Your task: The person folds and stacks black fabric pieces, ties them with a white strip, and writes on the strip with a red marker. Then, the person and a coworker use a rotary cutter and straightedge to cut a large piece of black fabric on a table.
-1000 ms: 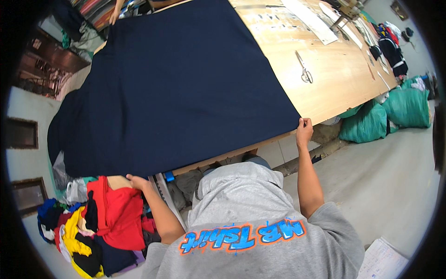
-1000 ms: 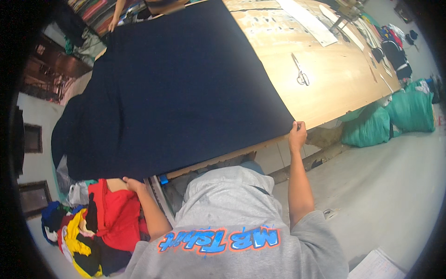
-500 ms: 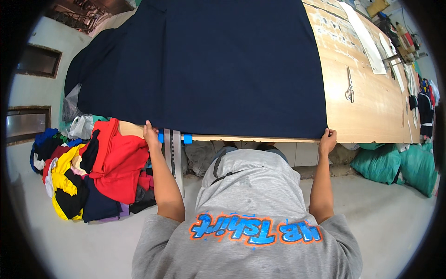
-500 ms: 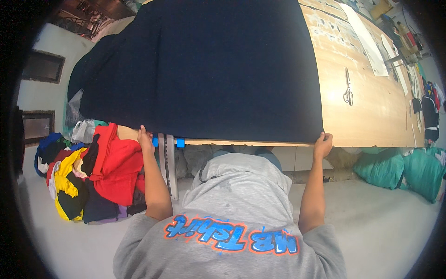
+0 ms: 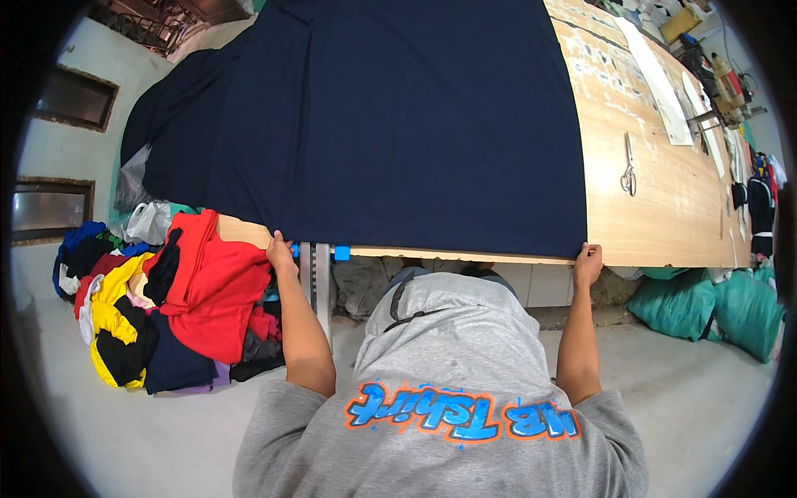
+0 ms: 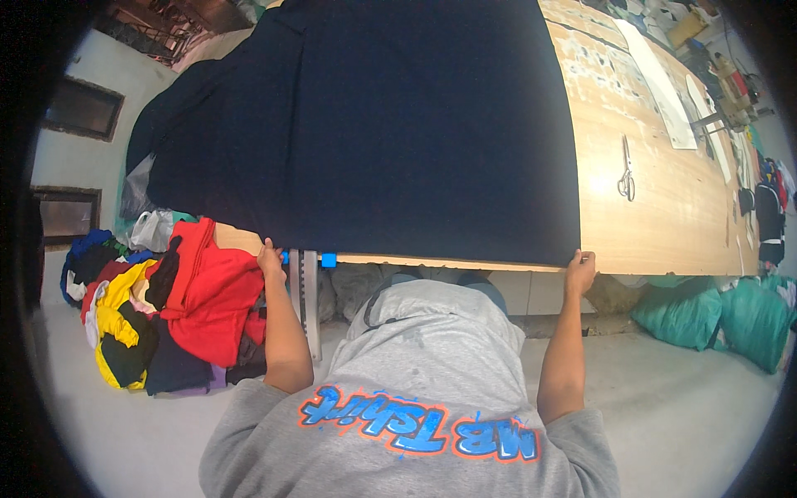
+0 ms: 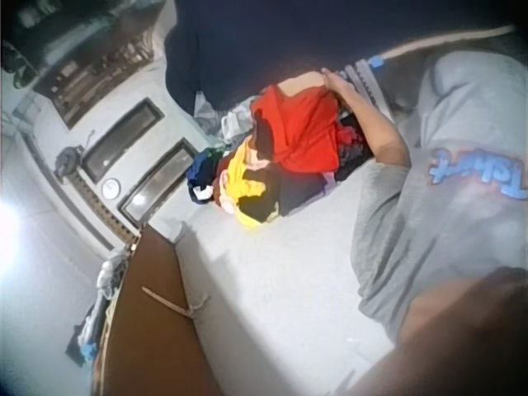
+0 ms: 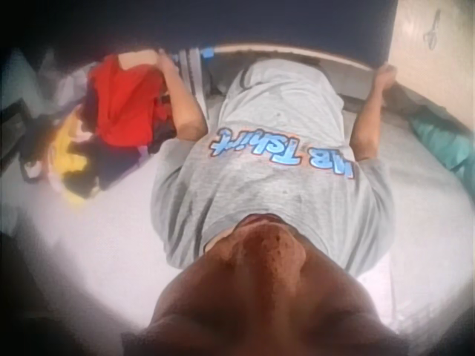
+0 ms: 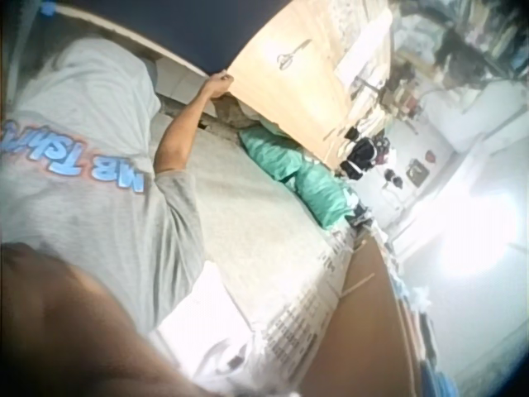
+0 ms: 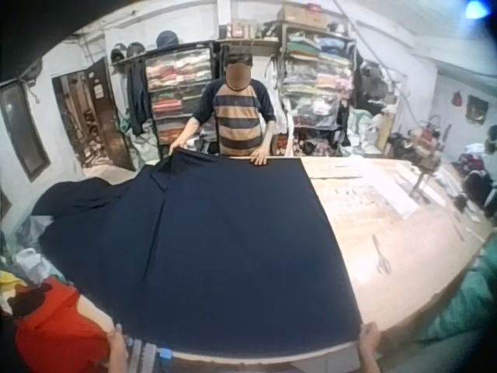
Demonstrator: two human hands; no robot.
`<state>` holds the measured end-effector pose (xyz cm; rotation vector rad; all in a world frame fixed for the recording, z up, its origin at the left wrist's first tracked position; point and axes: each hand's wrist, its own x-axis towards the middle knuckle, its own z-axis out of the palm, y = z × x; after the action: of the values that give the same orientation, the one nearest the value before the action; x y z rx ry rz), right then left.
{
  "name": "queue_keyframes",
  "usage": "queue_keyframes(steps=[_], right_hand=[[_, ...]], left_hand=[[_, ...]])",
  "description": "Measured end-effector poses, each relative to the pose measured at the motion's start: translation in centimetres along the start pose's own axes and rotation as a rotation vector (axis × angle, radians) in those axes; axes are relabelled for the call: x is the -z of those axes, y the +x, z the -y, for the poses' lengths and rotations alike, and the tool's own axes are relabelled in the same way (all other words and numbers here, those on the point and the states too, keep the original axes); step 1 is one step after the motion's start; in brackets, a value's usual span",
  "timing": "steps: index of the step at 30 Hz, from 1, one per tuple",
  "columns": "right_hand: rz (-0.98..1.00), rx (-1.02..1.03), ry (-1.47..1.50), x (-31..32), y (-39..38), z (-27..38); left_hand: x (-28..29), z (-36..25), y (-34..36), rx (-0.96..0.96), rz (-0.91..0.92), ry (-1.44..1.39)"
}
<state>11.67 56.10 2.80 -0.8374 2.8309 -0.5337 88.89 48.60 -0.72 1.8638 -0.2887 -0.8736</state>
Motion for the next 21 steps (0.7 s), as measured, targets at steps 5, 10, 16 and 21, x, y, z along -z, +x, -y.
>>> queue_keyframes(steps=[5, 10, 16, 21], right_hand=[[0.003, -0.003, -0.008, 0.0, -0.1, 0.2], [-0.041, 0.052, 0.034, -0.4, 0.1, -0.7], [-0.097, 0.098, 0.096, -0.5, 0.8, -1.4], [-0.08, 0.085, 0.072, 0.2, 0.8, -1.1]], left_hand=[[0.1, 0.6, 0.2, -0.025, -0.034, 0.053], [0.0, 0.6, 0.0, -0.008, -0.032, -0.013], [0.9, 2.5, 2.6, 0.012, -0.055, -0.094], [1.1, 3.6, 3.2, -0.006, -0.039, -0.105]])
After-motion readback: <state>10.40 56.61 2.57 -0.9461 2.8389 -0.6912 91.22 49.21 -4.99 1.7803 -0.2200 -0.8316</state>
